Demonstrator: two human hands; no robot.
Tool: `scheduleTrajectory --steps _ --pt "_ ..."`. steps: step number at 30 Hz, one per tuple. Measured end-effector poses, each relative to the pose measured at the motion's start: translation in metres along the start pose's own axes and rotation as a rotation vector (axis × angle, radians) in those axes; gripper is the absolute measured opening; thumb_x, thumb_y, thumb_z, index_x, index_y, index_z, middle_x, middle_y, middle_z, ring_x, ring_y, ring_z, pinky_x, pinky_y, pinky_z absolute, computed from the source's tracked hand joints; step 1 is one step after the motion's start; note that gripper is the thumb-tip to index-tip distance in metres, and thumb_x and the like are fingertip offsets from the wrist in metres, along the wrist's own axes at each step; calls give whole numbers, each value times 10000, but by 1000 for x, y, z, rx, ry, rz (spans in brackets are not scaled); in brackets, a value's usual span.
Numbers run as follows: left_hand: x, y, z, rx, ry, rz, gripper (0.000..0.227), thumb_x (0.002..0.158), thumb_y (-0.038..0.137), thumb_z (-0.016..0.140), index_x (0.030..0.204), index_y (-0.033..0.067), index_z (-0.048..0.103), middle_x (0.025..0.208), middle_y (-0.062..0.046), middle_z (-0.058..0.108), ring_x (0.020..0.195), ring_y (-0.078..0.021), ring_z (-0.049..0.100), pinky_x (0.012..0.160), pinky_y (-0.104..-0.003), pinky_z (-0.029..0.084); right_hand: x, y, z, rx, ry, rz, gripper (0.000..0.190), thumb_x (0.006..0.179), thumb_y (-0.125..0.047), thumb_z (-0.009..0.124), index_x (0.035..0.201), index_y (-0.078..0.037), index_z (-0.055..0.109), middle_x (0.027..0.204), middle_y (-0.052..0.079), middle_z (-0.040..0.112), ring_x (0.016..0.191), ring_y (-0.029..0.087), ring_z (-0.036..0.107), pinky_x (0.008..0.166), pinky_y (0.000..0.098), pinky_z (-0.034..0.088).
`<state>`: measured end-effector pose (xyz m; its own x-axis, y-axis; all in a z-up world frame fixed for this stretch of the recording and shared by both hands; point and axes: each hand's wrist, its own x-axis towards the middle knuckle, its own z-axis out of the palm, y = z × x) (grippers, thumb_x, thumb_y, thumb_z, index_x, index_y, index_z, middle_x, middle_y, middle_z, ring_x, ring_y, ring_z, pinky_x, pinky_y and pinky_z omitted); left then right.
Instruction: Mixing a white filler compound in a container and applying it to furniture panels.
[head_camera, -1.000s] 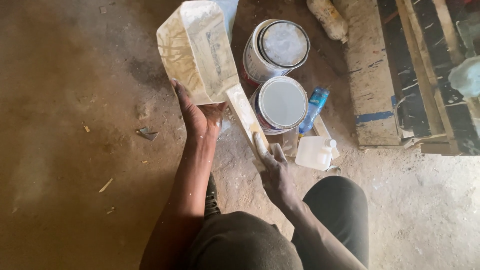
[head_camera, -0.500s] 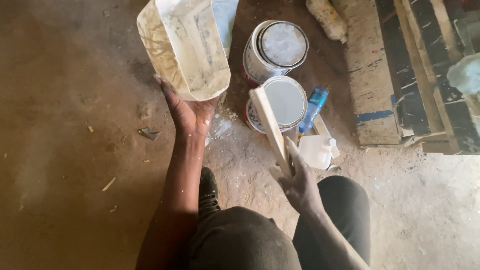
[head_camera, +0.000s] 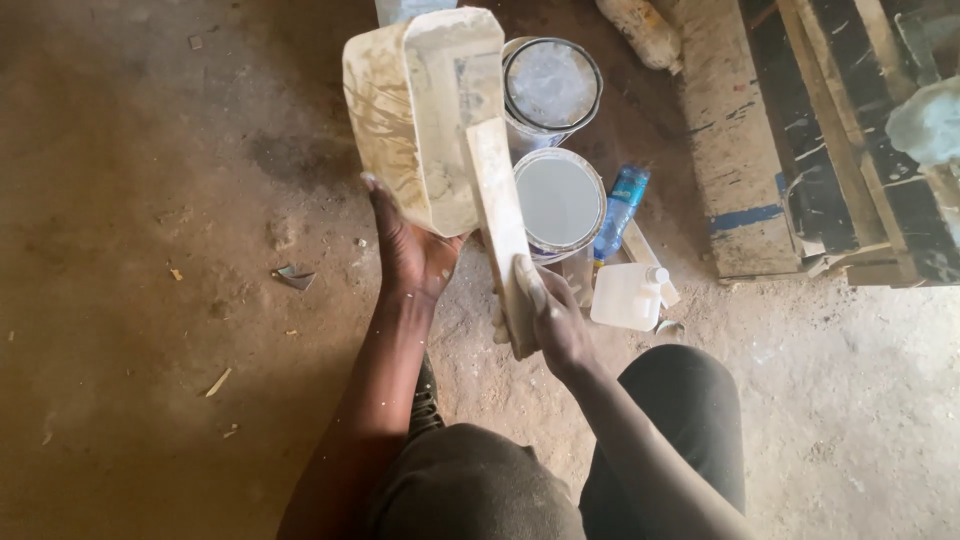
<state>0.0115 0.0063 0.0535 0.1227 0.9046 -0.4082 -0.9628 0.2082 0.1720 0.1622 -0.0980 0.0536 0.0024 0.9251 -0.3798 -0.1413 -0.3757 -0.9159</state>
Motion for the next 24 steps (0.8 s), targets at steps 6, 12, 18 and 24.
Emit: scheduleTrajectory --steps 6,12,18,24 --pt "1 -2 1 27 9 29 886 777 683 703 1496 239 438 1498 -81 530 1341 -364 552 1030 -689 515 -1 -9 8 -75 -16 57 511 1068 -380 457 947 87 627 588 226 648 446 281 688 269 318 514" --pt "5 19 -1 -6 20 146 935 726 694 733 1503 276 424 1511 -66 526 1356 -367 547 1050 -705 497 -16 14 -14 -193 -41 167 505 1046 -411 510 945 54 679 583 223 648 464 279 694 305 321 527" --pt "-13 52 30 -67 25 245 964 699 613 735 1515 210 416 1483 -138 537 1311 -411 571 999 -741 531 -37 4 -20 -266 42 126 453 1020 -391 555 900 1 748 595 212 697 467 266 732 304 303 551" --pt "-12 40 27 -79 23 207 899 725 573 761 1475 181 456 1466 -140 550 1304 -425 576 996 -744 531 -15 24 -24 -239 112 -221 529 1015 -163 568 1495 48 495 1268 247 562 1012 273 575 872 441 568"
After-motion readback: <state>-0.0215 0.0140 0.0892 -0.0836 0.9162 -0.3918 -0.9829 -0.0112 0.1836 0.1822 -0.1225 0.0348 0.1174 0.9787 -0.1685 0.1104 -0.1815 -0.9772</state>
